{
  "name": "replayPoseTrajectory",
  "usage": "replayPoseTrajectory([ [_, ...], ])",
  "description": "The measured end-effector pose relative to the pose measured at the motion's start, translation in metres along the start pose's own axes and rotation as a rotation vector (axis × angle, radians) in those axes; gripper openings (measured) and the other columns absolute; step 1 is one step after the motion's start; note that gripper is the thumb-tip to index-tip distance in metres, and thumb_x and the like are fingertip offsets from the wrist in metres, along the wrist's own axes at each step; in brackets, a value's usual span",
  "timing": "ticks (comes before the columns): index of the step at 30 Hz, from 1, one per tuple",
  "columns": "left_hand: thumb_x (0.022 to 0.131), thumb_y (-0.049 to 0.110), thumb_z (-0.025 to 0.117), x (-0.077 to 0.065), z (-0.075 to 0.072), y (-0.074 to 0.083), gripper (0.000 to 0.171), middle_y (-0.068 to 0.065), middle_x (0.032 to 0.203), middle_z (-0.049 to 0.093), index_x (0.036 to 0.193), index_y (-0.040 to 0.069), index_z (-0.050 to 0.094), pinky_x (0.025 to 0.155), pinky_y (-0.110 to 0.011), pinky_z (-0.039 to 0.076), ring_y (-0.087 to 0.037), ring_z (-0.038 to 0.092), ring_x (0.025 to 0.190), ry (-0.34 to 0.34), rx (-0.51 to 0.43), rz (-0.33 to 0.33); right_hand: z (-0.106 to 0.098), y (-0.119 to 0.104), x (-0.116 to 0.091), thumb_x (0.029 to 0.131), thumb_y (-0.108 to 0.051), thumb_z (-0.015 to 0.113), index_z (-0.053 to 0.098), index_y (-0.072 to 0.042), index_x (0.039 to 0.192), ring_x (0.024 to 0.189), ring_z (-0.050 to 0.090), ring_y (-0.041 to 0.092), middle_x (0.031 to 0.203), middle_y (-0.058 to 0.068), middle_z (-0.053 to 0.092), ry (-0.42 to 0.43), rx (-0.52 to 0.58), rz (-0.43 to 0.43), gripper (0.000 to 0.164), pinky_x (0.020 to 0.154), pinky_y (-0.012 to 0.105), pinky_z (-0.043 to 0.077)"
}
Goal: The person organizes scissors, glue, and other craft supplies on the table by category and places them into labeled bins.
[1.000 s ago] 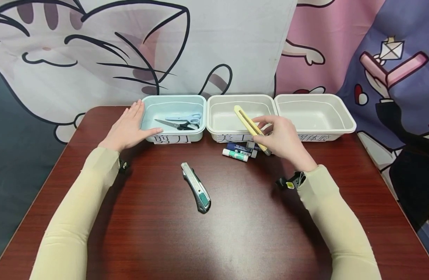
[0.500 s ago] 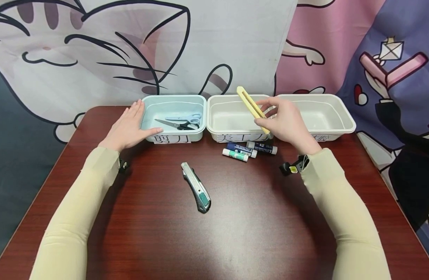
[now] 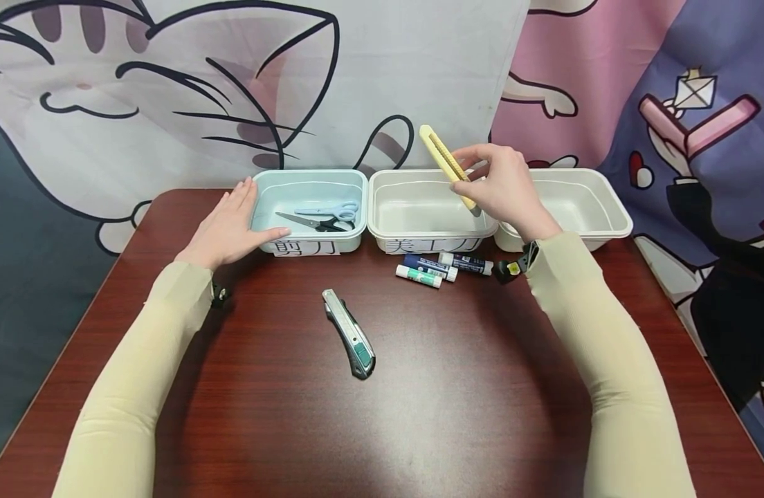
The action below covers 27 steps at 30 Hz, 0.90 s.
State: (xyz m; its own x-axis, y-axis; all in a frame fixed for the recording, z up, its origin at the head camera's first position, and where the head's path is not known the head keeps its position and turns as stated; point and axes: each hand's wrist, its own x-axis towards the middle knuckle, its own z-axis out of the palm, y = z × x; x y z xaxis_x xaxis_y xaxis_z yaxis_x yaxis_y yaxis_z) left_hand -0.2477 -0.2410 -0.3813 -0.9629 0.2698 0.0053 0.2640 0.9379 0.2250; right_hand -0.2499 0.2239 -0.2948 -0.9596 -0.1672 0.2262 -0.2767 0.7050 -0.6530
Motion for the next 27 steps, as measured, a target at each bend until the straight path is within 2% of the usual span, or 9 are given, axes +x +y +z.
replayPoseTrajectory([
  [6,0.086,0.086,0.044,0.000,0.001,0.001,0.123,-0.016,0.169,0.000,0.161,-0.002,0.002,0.124,-0.044,0.002,-0.027,-0.002,0.155,0.000,0.002,-0.001,0.013,0.015,0.008,0.086,-0.014,0.083,0.071,-0.011,0.129,0.092,0.069,0.019,0.108,0.014,0.072,-0.036,0.020,0.021,0.044,0.063,0.017,0.056],
  [12,0.085,0.086,0.044,0.000,0.001,0.001,0.123,-0.016,0.169,0.001,0.161,-0.002,0.003,0.124,-0.043,0.001,-0.028,-0.001,0.155,0.002,0.001,-0.006,0.027,0.028,0.009,0.086,-0.008,0.082,0.072,-0.009,0.127,0.098,0.068,0.030,0.111,0.014,0.070,-0.115,-0.029,0.016,0.042,0.061,0.019,0.054],
  [15,0.085,0.086,0.044,0.000,0.001,0.002,0.123,-0.017,0.169,0.002,0.161,-0.002,0.004,0.124,-0.044,0.002,-0.029,-0.001,0.155,0.004,-0.004,-0.005,0.034,0.034,0.010,0.085,-0.006,0.081,0.073,-0.008,0.123,0.096,0.069,0.033,0.109,0.015,0.070,-0.138,-0.062,-0.015,0.039,0.066,0.025,0.053],
  [21,0.085,0.086,0.044,0.000,0.000,0.001,0.123,-0.015,0.169,-0.001,0.161,-0.002,0.003,0.124,-0.045,0.003,-0.028,-0.002,0.155,-0.001,0.003,-0.005,0.048,0.042,0.017,0.083,-0.003,0.078,0.073,-0.005,0.122,0.095,0.069,0.036,0.108,0.018,0.071,-0.190,-0.120,-0.075,0.039,0.082,0.044,0.051],
  [27,0.086,0.086,0.043,0.000,0.001,0.000,0.123,-0.015,0.169,-0.002,0.161,-0.001,0.001,0.124,-0.044,0.000,-0.027,-0.003,0.155,-0.007,-0.005,-0.010,0.057,0.050,0.030,0.082,0.001,0.075,0.074,-0.004,0.119,0.093,0.069,0.034,0.104,0.017,0.071,-0.238,-0.168,-0.109,0.038,0.087,0.048,0.050],
])
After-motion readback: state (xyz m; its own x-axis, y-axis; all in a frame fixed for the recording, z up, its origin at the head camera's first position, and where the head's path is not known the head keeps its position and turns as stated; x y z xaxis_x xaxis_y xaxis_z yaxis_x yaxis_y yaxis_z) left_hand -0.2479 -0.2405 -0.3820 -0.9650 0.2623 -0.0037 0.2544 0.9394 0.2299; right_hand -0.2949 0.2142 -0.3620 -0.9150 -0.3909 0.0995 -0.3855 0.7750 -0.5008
